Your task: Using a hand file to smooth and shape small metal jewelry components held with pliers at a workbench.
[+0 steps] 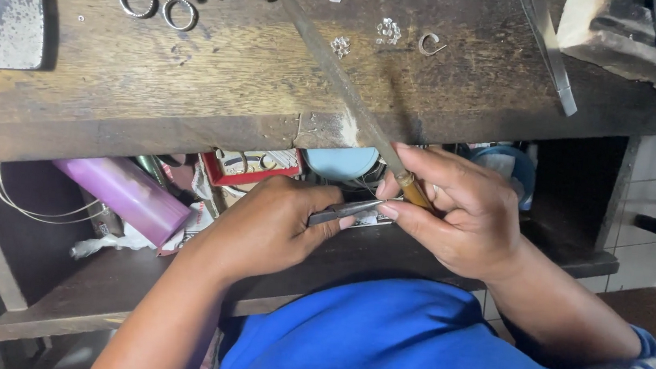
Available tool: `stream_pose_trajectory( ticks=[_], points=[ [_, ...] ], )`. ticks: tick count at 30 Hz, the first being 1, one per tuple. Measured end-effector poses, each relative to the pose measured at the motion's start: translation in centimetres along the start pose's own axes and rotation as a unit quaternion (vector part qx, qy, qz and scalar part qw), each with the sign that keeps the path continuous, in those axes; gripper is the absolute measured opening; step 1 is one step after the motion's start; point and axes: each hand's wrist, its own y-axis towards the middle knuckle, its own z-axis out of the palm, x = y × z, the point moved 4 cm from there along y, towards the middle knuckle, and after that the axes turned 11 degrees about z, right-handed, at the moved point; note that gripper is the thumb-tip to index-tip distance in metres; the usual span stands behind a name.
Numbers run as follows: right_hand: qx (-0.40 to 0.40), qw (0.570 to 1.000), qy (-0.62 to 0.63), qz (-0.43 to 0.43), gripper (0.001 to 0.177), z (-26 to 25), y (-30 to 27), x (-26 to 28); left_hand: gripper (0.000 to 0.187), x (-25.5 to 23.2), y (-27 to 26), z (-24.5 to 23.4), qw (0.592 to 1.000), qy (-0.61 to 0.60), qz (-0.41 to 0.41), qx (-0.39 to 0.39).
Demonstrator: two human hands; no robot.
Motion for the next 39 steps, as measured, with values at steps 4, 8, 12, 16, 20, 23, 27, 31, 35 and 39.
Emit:
stream_pose_trajectory(
  ticks=[4,8,12,16,20,23,27,31,35,39],
  points=[
    [0.008,1.0,-0.005,0.0,0.047,0.0,0.0,-0.2,0.025,0.0,0.0,0.0,1.0,0.004,0.002,-0.004],
    [0.01,1.0,-0.003,-0.001,0.047,0.1,0.1,-0.1,0.026,0.0,0.1,0.0,1.0,0.008,0.001,-0.002],
    [0.011,1.0,-0.004,0.0,0.047,0.1,0.1,0.0,0.026,0.0,0.1,0.0,1.0,0.012,0.001,-0.001],
    [0.011,1.0,0.004,0.017,0.047,0.3,0.3,0.1,0.027,0.1,0.1,0.0,1.0,0.02,-0.008,-0.001],
    [0.009,1.0,-0.003,0.018,0.047,0.5,0.5,0.1,0.028,0.2,0.2,0.0,0.999,0.027,-0.017,-0.002],
    [0.004,1.0,-0.004,0.025,0.046,0.5,0.5,0.0,0.029,0.5,0.1,0.1,0.999,0.016,-0.027,-0.007],
    [-0.013,0.999,-0.003,0.047,0.05,0.3,0.0,-0.1,0.03,1.0,-0.3,0.4,0.999,0.011,-0.037,-0.033],
    [-0.03,0.991,-0.021,0.129,0.05,-0.3,-1.2,-0.5,0.032,2.3,-0.8,-0.1,0.991,0.048,-0.092,-0.084],
    [0.01,0.975,0.081,0.204,0.038,-0.1,-3.6,-2.1,0.036,2.7,-1.0,0.3,0.989,0.04,-0.119,-0.085],
    [0.011,0.954,0.197,0.224,0.036,-0.5,-5.8,-2.8,0.033,2.9,-0.9,0.4,0.987,0.03,-0.143,-0.063]
  ],
)
